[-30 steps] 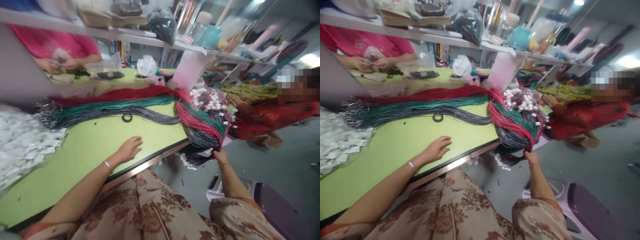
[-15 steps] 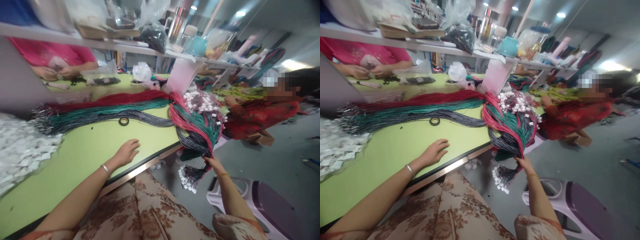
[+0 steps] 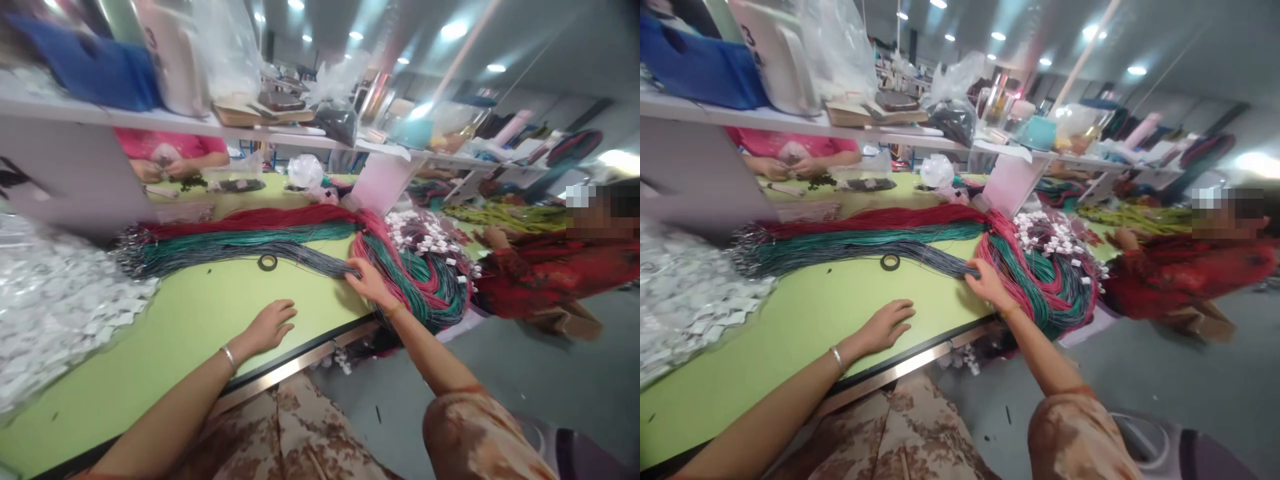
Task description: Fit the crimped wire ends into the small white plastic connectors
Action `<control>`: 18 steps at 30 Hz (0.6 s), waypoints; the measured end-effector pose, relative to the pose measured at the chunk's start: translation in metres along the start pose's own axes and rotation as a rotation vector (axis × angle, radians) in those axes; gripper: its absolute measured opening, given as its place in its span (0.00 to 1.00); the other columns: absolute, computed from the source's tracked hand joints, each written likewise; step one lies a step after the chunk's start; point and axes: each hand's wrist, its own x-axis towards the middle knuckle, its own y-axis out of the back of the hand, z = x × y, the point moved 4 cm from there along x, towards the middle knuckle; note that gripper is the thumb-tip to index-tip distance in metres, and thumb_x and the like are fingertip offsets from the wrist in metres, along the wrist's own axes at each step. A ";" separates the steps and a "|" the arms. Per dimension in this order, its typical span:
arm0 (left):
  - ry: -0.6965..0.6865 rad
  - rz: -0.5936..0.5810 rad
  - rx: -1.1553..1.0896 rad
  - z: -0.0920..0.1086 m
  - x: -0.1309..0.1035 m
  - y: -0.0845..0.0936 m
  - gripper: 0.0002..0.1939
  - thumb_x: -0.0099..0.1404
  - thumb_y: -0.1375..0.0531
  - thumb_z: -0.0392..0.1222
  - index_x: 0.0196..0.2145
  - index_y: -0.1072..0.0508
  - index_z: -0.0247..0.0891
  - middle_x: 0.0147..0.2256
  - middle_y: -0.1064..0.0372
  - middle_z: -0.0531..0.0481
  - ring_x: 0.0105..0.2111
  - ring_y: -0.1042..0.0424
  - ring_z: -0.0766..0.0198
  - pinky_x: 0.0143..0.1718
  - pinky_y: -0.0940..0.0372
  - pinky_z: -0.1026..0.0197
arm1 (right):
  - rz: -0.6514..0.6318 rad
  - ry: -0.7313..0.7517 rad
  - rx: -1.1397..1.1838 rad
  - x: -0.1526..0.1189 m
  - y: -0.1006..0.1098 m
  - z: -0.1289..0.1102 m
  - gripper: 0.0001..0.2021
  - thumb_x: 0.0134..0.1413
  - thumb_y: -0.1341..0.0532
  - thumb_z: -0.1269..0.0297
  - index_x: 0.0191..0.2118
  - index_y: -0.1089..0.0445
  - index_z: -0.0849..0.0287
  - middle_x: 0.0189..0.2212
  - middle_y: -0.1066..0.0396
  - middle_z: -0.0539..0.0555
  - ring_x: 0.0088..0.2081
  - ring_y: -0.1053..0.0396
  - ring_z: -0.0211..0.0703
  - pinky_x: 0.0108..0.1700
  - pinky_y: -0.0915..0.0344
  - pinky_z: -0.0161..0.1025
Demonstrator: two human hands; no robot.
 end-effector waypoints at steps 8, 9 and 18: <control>0.001 -0.015 0.012 0.001 -0.002 -0.001 0.15 0.67 0.47 0.41 0.49 0.30 0.36 0.53 0.34 0.37 0.52 0.34 0.52 0.53 0.35 0.47 | -0.229 -0.188 -0.349 0.101 -0.040 0.075 0.16 0.64 0.51 0.60 0.46 0.33 0.65 0.44 0.27 0.65 0.45 0.30 0.48 0.50 0.37 0.41; 0.000 -0.009 0.007 0.000 -0.003 -0.001 0.15 0.67 0.47 0.41 0.49 0.30 0.36 0.53 0.34 0.37 0.52 0.34 0.52 0.53 0.35 0.48 | -0.237 -0.191 -0.365 0.104 -0.026 0.087 0.16 0.64 0.52 0.60 0.46 0.33 0.65 0.43 0.27 0.65 0.44 0.30 0.48 0.50 0.38 0.41; -0.006 -0.011 -0.010 -0.005 -0.003 -0.005 0.15 0.66 0.46 0.41 0.49 0.30 0.36 0.53 0.34 0.38 0.53 0.35 0.52 0.54 0.36 0.48 | -0.545 0.226 -0.887 0.073 0.077 0.160 0.22 0.55 0.47 0.73 0.57 0.35 0.66 0.53 0.33 0.65 0.55 0.37 0.51 0.58 0.44 0.45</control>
